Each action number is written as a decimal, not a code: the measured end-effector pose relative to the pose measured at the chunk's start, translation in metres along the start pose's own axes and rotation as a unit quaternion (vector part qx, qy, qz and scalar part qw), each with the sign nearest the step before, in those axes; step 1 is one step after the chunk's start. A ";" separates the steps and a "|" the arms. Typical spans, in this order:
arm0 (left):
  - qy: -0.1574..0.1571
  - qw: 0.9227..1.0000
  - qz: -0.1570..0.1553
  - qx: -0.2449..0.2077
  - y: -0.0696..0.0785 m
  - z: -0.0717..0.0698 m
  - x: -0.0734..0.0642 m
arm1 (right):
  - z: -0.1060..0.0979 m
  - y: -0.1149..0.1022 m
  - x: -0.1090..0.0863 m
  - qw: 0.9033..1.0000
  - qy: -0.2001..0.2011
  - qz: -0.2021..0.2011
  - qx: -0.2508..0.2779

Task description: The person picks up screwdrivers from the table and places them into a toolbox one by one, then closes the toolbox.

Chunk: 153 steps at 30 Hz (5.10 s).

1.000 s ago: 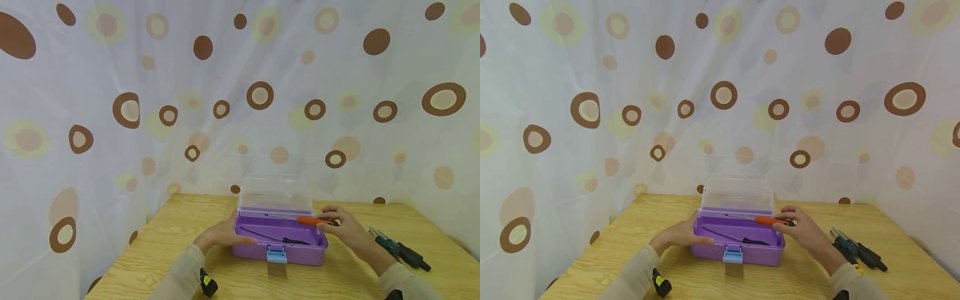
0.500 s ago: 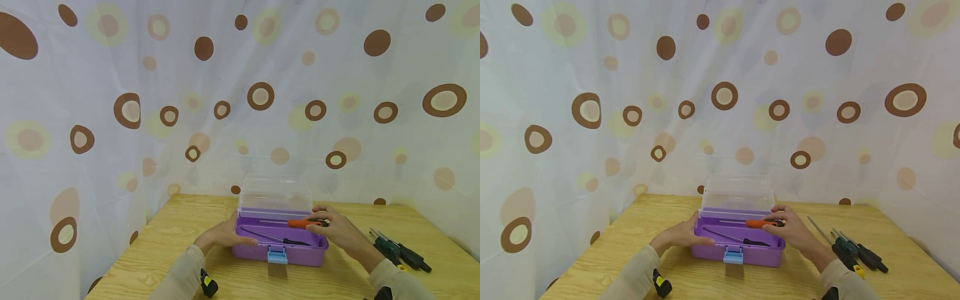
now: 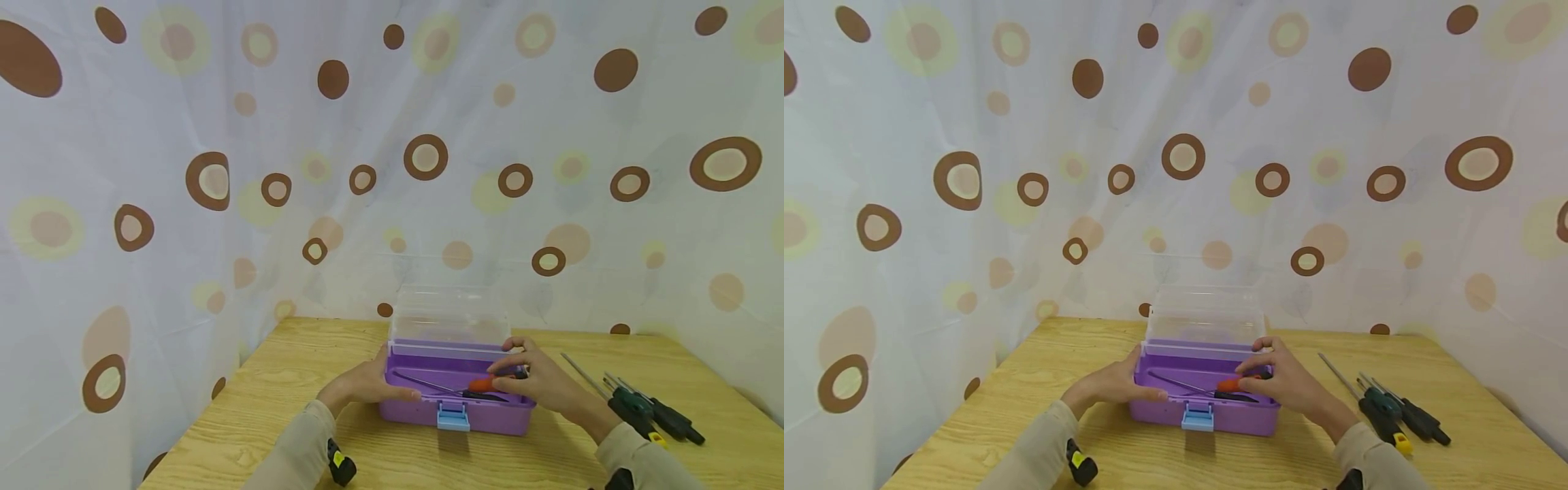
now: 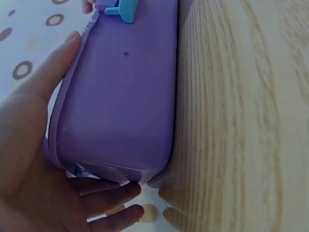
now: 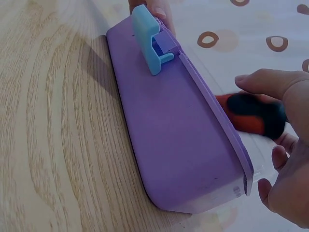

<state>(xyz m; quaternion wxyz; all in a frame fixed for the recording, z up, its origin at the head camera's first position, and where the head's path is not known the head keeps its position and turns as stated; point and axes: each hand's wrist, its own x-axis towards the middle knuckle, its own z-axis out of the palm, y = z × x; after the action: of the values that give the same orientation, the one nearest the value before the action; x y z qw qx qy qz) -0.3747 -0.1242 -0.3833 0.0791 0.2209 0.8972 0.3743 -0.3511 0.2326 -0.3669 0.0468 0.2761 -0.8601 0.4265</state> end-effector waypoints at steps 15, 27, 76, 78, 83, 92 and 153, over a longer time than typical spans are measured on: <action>0.001 1.000 -0.008 -0.006 0.000 0.001 0.000 | -0.012 -0.001 -0.005 0.999 0.050 0.008 -0.020; -0.002 1.000 -0.002 -0.009 -0.001 0.001 0.000 | -0.016 0.005 -0.010 0.997 0.068 0.023 -0.008; -0.008 0.999 0.034 -0.005 -0.005 0.000 0.005 | -0.062 0.030 -0.055 0.991 0.097 0.062 -0.063; -0.009 0.999 0.035 -0.006 -0.005 0.000 0.005 | -0.064 0.033 -0.059 0.990 0.098 0.070 -0.067; -0.010 0.999 0.033 -0.009 -0.005 0.000 0.005 | -0.068 0.038 -0.066 0.988 0.098 0.101 -0.067; -0.012 0.999 0.027 -0.011 -0.003 -0.001 0.003 | -0.075 0.048 -0.077 0.987 0.111 0.095 -0.074; -0.005 1.000 0.023 0.000 -0.007 0.000 0.006 | -0.098 0.111 -0.123 0.960 0.087 0.166 -0.207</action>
<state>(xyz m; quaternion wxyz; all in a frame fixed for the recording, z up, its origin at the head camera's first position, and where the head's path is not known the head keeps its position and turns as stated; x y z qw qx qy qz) -0.3823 -0.1257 -0.3886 0.0756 0.2431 0.8914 0.3750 -0.3197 0.4140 -0.4225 0.1060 0.0758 -0.9560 0.2629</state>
